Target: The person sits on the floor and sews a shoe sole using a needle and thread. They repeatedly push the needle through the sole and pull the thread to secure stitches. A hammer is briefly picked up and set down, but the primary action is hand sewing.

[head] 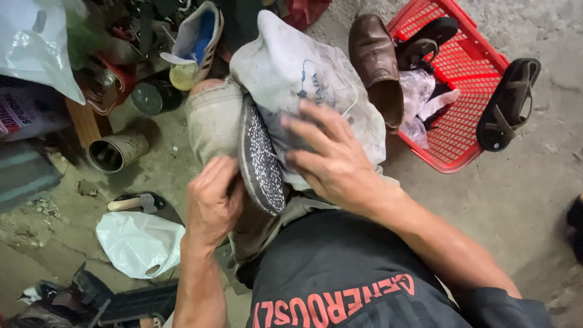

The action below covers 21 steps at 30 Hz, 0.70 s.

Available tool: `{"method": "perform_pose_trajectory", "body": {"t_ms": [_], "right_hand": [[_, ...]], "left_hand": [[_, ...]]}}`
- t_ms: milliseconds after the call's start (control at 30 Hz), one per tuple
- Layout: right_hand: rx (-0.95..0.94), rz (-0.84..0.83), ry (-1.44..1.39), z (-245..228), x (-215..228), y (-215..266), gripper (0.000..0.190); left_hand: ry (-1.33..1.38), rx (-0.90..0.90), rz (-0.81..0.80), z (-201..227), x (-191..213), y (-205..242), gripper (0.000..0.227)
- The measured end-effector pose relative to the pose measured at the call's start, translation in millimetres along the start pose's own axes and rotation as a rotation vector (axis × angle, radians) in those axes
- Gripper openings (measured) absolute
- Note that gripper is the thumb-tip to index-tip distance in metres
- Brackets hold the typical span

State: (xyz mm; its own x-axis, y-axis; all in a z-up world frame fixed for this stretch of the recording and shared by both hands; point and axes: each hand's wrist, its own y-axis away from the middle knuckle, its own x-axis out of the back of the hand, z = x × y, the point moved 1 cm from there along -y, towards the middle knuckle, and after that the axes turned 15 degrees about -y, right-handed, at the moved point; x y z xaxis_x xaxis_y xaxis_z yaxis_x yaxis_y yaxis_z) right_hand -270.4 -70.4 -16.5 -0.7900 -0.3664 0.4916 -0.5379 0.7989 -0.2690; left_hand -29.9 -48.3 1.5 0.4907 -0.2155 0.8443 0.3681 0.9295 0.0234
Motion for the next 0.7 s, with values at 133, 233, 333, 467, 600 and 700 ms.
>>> {"method": "perform_pose_trajectory", "body": {"t_ms": [133,233,333,467,600,700], "right_hand": [[-0.203,-0.055,-0.558,-33,30,-5,0.011],[-0.297,-0.101,-0.730,-30,28,-16,0.017],[-0.334,0.078,-0.407,-11,-1,-14,0.024],[-0.408,-0.125,-0.168,-8,-11,-10,0.029],[-0.345,-0.111,-0.176,-42,10,-27,0.045],[-0.366,-0.042,-0.089,-24,9,-11,0.048]], "left_hand": [[-0.042,0.014,0.002,0,-1,3,0.013],[-0.036,-0.006,0.005,-5,-7,5,0.011],[-0.067,0.000,0.072,-11,-12,7,0.012],[-0.103,-0.035,0.072,-5,-5,2,0.012],[-0.267,0.025,0.090,-8,-15,12,0.024],[-0.371,0.214,0.133,-31,-18,47,0.057]]}}
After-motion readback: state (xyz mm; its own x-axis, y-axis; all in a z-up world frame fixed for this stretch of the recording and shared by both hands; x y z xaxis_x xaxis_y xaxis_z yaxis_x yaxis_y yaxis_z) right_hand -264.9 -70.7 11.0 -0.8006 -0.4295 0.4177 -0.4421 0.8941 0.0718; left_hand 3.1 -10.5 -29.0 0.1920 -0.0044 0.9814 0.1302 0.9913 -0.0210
